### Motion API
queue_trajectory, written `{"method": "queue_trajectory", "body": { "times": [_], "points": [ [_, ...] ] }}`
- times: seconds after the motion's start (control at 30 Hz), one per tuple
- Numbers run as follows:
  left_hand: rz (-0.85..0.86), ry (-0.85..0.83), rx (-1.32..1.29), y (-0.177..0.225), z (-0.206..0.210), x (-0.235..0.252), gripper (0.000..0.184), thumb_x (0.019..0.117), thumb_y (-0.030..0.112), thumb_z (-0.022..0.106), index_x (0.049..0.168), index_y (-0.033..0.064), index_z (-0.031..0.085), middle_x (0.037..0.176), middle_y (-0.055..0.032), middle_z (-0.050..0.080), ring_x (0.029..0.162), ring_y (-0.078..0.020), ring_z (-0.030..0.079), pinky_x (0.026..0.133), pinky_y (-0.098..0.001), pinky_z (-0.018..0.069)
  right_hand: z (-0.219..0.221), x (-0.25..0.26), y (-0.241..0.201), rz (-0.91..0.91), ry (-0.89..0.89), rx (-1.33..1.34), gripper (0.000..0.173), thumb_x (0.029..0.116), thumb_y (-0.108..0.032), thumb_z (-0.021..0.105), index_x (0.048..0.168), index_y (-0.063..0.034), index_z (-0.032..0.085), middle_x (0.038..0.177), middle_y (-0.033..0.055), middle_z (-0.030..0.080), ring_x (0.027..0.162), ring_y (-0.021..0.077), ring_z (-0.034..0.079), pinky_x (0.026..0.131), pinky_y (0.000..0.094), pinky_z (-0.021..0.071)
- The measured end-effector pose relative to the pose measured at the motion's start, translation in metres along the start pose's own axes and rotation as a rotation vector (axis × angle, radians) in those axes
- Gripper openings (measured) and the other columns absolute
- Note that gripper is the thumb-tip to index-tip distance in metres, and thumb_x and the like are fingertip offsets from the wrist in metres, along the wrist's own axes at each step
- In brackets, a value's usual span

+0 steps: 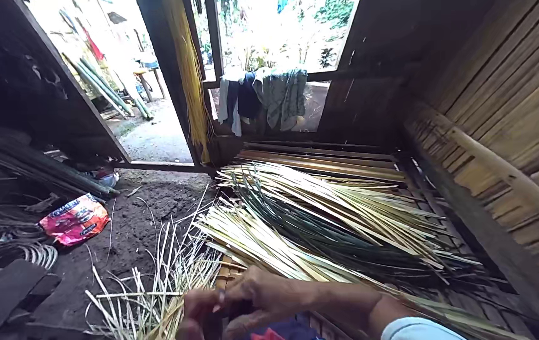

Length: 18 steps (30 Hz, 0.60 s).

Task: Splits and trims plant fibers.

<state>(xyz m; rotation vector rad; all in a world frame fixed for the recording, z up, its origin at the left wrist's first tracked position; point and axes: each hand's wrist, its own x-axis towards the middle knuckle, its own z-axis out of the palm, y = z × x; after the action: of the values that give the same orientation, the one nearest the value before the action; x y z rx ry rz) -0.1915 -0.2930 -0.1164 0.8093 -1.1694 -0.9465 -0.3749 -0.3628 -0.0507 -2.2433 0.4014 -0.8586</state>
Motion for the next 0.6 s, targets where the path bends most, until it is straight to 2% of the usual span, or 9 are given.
{"method": "queue_trajectory", "body": {
  "times": [0.1,0.17,0.27,0.33,0.37,0.43,0.5,0.57,0.6],
  "points": [
    [0.139,-0.122,-0.481,-0.018,0.030,0.057,0.059,0.1021,0.064,0.037,0.102,0.0210,0.078,0.095,0.0060,0.076,0.090,-0.0047,0.070,0.082,-0.0206,0.0563,0.013,0.002,0.009,-0.134,0.283,-0.199,0.033,0.0920,-0.025,0.076,0.076,0.0015,0.065,0.071,0.0121,0.066,0.062,0.0161,0.064,0.058,0.0300,0.0545],
    [0.164,-0.117,-0.498,-0.022,0.038,0.073,0.055,0.1034,0.062,0.035,0.097,0.0244,0.074,0.083,0.0080,0.073,0.079,-0.0038,0.068,0.077,-0.0220,0.0559,0.021,-0.001,0.024,-0.144,0.419,-0.288,0.025,0.0908,-0.023,0.077,0.084,0.0005,0.071,0.077,0.0102,0.070,0.068,0.0136,0.067,0.065,0.0276,0.0583],
    [0.035,0.083,-0.398,-0.013,0.046,0.075,0.050,0.0996,0.067,0.035,0.084,0.0302,0.064,0.058,0.0146,0.056,0.053,0.0012,0.056,0.057,-0.0179,0.0499,0.029,-0.004,0.041,-0.116,0.497,-0.349,0.022,0.0913,-0.025,0.076,0.086,-0.0028,0.076,0.080,0.0078,0.073,0.071,0.0097,0.069,0.066,0.0249,0.0586],
    [-0.089,0.236,-0.423,-0.015,0.038,0.061,0.053,0.1033,0.066,0.028,0.092,0.0261,0.060,0.054,0.0117,0.048,0.045,-0.0007,0.049,0.049,-0.0180,0.0461,0.027,-0.011,0.038,-0.138,0.493,-0.306,0.020,0.0920,-0.022,0.076,0.086,-0.0038,0.075,0.082,0.0064,0.073,0.073,0.0080,0.069,0.066,0.0232,0.0589],
    [-0.149,0.334,-0.472,-0.017,0.029,0.050,0.052,0.1054,0.063,0.024,0.099,0.0248,0.058,0.054,0.0100,0.044,0.043,-0.0016,0.045,0.047,-0.0175,0.0439,0.020,-0.017,0.030,-0.151,0.500,-0.265,0.017,0.0935,-0.021,0.074,0.089,-0.0048,0.074,0.084,0.0051,0.072,0.076,0.0077,0.069,0.068,0.0229,0.0586],
    [-0.229,0.631,-0.573,-0.019,0.009,0.036,0.049,0.1084,0.058,0.019,0.096,0.0234,0.052,0.054,0.0118,0.036,0.041,0.0010,0.037,0.044,-0.0133,0.0375,-0.004,-0.033,0.015,-0.121,0.562,-0.193,0.012,0.0992,-0.025,0.069,0.100,-0.0138,0.072,0.090,-0.0034,0.071,0.079,0.0036,0.067,0.069,0.0215,0.0580],
    [-0.265,0.827,-0.735,-0.028,-0.005,0.030,0.052,0.1085,0.058,0.016,0.089,0.0239,0.051,0.055,0.0140,0.044,0.046,0.0027,0.046,0.050,-0.0126,0.0435,-0.021,-0.035,0.012,-0.103,0.646,-0.215,0.011,0.1010,-0.027,0.064,0.099,-0.0179,0.069,0.087,-0.0080,0.068,0.071,0.0013,0.065,0.061,0.0210,0.0575],
    [-0.372,0.645,-0.812,-0.028,0.011,0.020,0.068,0.0997,0.073,0.007,0.098,0.0253,0.055,0.067,0.0117,0.054,0.061,0.0016,0.056,0.062,-0.0143,0.0503,-0.022,-0.022,0.018,-0.065,0.563,-0.339,0.018,0.1000,-0.025,0.065,0.093,-0.0084,0.065,0.082,-0.0009,0.064,0.066,0.0028,0.061,0.059,0.0208,0.0544],
    [-0.395,0.480,-0.765,-0.029,0.022,0.014,0.075,0.0965,0.078,0.006,0.111,0.0254,0.058,0.077,0.0105,0.061,0.069,0.0015,0.061,0.066,-0.0156,0.0535,-0.019,-0.014,0.023,-0.042,0.518,-0.406,0.023,0.0979,-0.022,0.068,0.089,-0.0006,0.067,0.079,0.0070,0.065,0.065,0.0088,0.062,0.059,0.0250,0.0537]
  ]
}}
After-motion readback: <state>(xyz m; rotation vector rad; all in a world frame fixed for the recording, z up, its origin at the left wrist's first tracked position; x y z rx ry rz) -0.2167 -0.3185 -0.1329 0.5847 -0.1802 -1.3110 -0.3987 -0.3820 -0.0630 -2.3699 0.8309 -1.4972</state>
